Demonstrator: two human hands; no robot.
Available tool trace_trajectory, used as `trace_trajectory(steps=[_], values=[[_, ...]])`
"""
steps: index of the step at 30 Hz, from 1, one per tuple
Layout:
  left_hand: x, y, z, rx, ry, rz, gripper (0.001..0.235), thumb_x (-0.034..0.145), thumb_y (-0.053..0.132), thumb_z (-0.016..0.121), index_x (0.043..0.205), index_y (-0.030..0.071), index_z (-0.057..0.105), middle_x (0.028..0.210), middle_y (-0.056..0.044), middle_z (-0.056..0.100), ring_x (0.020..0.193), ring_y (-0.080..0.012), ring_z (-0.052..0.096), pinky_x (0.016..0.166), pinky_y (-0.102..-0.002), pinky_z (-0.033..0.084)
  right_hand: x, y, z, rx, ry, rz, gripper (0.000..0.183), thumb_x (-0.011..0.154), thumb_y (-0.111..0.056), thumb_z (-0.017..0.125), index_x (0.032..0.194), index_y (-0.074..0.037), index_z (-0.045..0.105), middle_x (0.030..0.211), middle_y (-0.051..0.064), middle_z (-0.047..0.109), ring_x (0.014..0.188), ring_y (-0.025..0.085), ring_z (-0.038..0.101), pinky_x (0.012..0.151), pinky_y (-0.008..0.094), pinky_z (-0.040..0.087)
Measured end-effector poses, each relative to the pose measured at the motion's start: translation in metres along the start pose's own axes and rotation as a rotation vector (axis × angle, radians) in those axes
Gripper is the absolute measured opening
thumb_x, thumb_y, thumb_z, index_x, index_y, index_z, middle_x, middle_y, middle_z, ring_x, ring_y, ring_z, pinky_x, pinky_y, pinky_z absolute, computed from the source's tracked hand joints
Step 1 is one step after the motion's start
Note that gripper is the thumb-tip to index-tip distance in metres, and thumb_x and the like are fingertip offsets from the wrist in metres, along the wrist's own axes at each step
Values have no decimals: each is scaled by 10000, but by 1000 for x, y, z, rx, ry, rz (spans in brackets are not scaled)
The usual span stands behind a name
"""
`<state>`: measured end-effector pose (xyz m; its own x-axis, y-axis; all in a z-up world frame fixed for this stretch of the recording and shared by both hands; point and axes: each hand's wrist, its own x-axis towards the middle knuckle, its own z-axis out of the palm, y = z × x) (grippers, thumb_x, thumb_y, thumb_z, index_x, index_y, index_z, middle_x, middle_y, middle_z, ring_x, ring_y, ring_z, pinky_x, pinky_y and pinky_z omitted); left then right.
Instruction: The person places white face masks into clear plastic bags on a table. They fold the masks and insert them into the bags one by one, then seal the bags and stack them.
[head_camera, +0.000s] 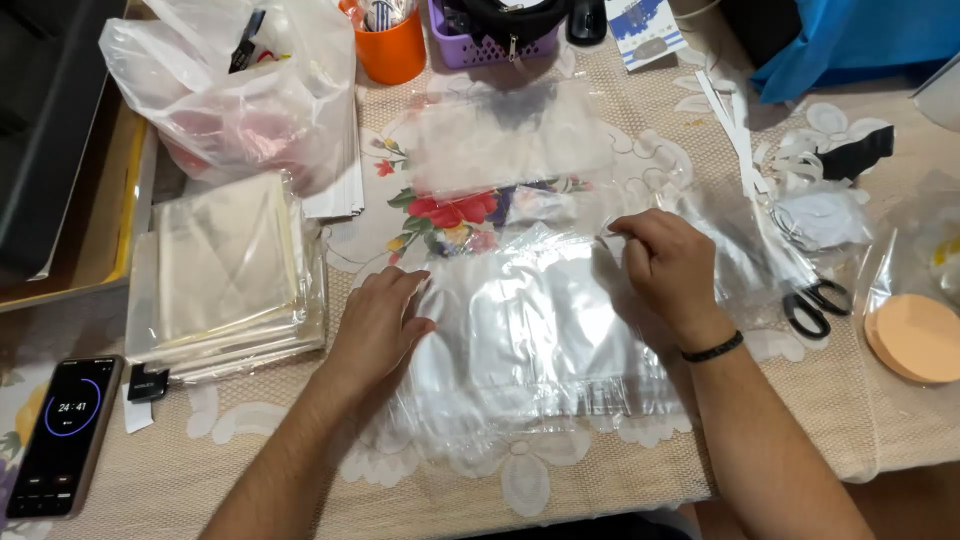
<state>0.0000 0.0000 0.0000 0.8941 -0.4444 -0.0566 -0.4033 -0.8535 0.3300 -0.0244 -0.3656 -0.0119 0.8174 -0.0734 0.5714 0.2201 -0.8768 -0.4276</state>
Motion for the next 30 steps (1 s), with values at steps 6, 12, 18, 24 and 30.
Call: trace_trajectory(steps=[6,12,18,24,30], values=[[10,15,-24,-122,-86,-65,382,702,116,867,1040,69,696,848,-110,701,877,-331,634,798,-458,485,1,-11,-1,-45,-15,-52,163,948,-142,616,990,-142,773,779,28,706,758,230,690,715,304,551],[-2,31,-33,-546,139,-166,150,782,29,784,929,40,753,883,-162,755,786,-269,654,697,-367,539,1,8,3,-25,103,-111,173,1018,-272,739,1099,-123,774,903,73,686,867,296,685,760,374,553],[-4,30,-25,-733,277,-287,144,829,6,779,973,14,783,779,-161,756,682,-208,709,627,-295,571,2,4,3,29,143,-97,507,839,-120,855,1304,-19,680,1065,167,600,916,399,640,764,476,541],[-16,31,-18,-637,313,-222,259,751,-44,821,994,-46,731,769,-213,727,703,-249,678,646,-362,588,2,10,3,8,147,-100,400,883,-50,830,1266,-34,718,1039,134,592,881,363,639,754,443,544],[-18,21,-7,-371,336,-117,103,916,157,727,945,62,753,769,-158,760,719,-336,744,619,-382,597,0,8,1,20,137,-120,353,866,67,771,1193,-64,759,1050,102,624,892,314,647,773,382,553]])
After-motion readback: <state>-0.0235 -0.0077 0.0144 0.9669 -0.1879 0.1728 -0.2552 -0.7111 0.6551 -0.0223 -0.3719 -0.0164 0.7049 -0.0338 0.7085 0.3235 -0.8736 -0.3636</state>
